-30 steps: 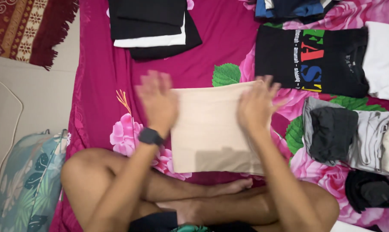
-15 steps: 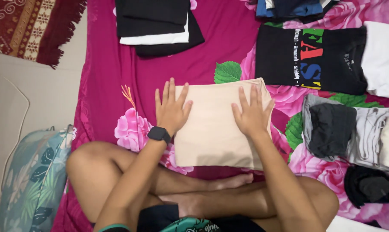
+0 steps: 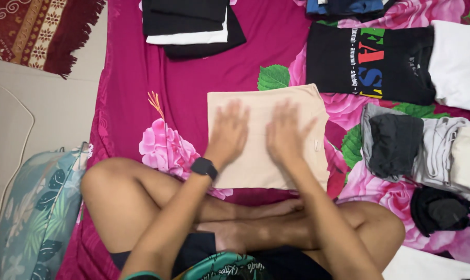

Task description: Folding various t-shirts on a bed.

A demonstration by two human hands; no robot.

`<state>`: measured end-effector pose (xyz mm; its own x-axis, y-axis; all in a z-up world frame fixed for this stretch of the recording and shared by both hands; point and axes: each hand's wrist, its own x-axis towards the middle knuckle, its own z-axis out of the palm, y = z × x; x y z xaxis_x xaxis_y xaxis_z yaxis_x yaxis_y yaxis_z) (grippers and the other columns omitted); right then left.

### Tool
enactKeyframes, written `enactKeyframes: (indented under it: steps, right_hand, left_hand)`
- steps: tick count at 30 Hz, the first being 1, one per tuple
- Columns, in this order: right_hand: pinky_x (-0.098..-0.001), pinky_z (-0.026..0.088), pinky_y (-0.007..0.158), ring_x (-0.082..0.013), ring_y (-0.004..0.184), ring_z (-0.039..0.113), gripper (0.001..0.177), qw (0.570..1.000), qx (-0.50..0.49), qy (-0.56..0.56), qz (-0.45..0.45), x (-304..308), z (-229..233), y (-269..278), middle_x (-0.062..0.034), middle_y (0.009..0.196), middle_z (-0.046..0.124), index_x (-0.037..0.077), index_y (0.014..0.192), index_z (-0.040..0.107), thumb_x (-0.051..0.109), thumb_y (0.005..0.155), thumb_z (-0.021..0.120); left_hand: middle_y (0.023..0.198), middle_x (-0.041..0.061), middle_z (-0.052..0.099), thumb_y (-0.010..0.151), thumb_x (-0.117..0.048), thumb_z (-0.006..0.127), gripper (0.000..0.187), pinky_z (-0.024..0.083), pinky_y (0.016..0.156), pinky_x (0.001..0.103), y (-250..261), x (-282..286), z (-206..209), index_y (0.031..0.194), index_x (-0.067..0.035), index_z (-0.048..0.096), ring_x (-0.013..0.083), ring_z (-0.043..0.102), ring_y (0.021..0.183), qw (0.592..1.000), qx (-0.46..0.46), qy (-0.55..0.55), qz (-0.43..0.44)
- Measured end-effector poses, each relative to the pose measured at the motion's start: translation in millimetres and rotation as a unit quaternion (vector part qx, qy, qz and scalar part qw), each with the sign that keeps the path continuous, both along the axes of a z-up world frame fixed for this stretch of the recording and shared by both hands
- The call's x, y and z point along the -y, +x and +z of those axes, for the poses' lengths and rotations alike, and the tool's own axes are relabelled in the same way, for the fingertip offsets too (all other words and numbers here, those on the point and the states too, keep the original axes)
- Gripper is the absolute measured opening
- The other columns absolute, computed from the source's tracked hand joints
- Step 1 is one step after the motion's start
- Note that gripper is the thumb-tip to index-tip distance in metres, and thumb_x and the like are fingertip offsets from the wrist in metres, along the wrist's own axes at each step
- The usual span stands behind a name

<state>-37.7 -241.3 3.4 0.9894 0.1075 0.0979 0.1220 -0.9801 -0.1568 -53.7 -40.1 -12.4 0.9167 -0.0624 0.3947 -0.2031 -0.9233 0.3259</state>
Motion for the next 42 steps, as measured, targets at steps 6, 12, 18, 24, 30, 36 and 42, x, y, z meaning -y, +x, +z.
enactKeyframes:
  steps: [6,12,18,24,30,36,42]
  right_hand:
    - [-0.0777,0.005,0.115,-0.0413,0.154,0.020,0.062,0.995,-0.001,0.042,0.089,7.5,-11.5,-6.4,-0.0213,0.167,0.024,0.011,0.158,0.038,0.037,0.102,0.044]
    - [-0.0774,0.003,0.113,-0.0418,0.154,0.019,0.063,0.999,0.009,-0.021,-0.024,13.8,11.9,6.0,-0.0216,0.166,0.025,0.004,0.158,0.034,0.036,0.104,0.043]
    - [-0.0760,0.006,0.119,-0.0415,0.156,0.022,0.063,0.995,0.047,0.042,0.075,1.6,-36.8,-10.1,-0.0195,0.170,0.028,0.008,0.161,0.036,0.029,0.102,0.045]
    - [-0.0775,0.006,0.115,-0.0488,0.153,0.019,0.066,0.994,0.041,0.012,0.102,8.1,-12.9,-34.4,-0.0231,0.168,0.023,0.009,0.159,0.035,0.039,0.102,0.049]
    - [-0.0773,0.005,0.113,-0.0459,0.153,0.015,0.085,0.960,-0.047,-0.103,0.257,39.0,-10.8,-63.1,-0.0189,0.168,0.017,0.014,0.159,0.032,0.058,0.089,0.051]
    - [-0.0797,0.010,0.111,-0.0382,0.154,0.013,0.093,0.937,-0.079,-0.153,0.305,94.6,26.0,-61.2,-0.0089,0.168,0.016,0.032,0.156,0.031,0.077,0.078,0.053]
    - [-0.0808,0.007,0.109,-0.0392,0.155,0.006,0.109,0.903,-0.209,-0.284,0.244,99.6,72.9,-61.0,-0.0077,0.172,0.006,0.039,0.161,0.016,0.077,0.070,0.063]
  left_hand:
    - [0.163,0.021,0.037,0.103,-0.031,0.048,0.058,0.018,0.126,0.057,-2.4,7.0,-3.8,0.155,-0.007,0.043,0.0349,0.031,0.153,0.989,-0.071,-0.008,-0.126]
    - [0.160,0.019,0.037,0.102,-0.038,0.048,0.058,0.014,0.118,0.064,8.5,5.9,15.6,0.149,-0.005,0.047,0.0330,0.030,0.149,0.995,-0.053,0.084,0.031]
    - [0.165,0.020,0.038,0.105,-0.033,0.048,0.053,0.020,0.127,0.057,-11.5,28.5,-1.4,0.153,-0.010,0.050,0.0329,0.031,0.155,0.991,-0.022,0.058,-0.120]
    - [0.158,0.026,0.037,0.098,-0.043,0.054,0.065,0.021,0.119,0.061,-28.2,22.9,4.8,0.149,-0.004,0.048,0.0411,0.031,0.148,0.998,-0.034,0.026,-0.053]
    - [0.165,0.015,0.034,0.097,-0.060,0.058,0.075,0.018,0.126,0.061,-61.4,17.5,-9.8,0.155,-0.016,0.042,0.0340,0.028,0.156,0.966,-0.033,0.104,-0.233]
    - [0.169,0.012,0.027,0.069,-0.068,0.072,0.109,0.014,0.124,0.061,-59.0,-17.4,32.7,0.161,-0.024,0.033,0.0300,0.023,0.155,0.936,-0.107,0.122,-0.311]
    - [0.169,0.013,0.013,0.058,-0.069,0.081,0.122,0.007,0.123,0.060,-56.5,-24.4,84.8,0.160,-0.031,0.026,0.0352,0.012,0.155,0.920,-0.237,0.188,-0.250]
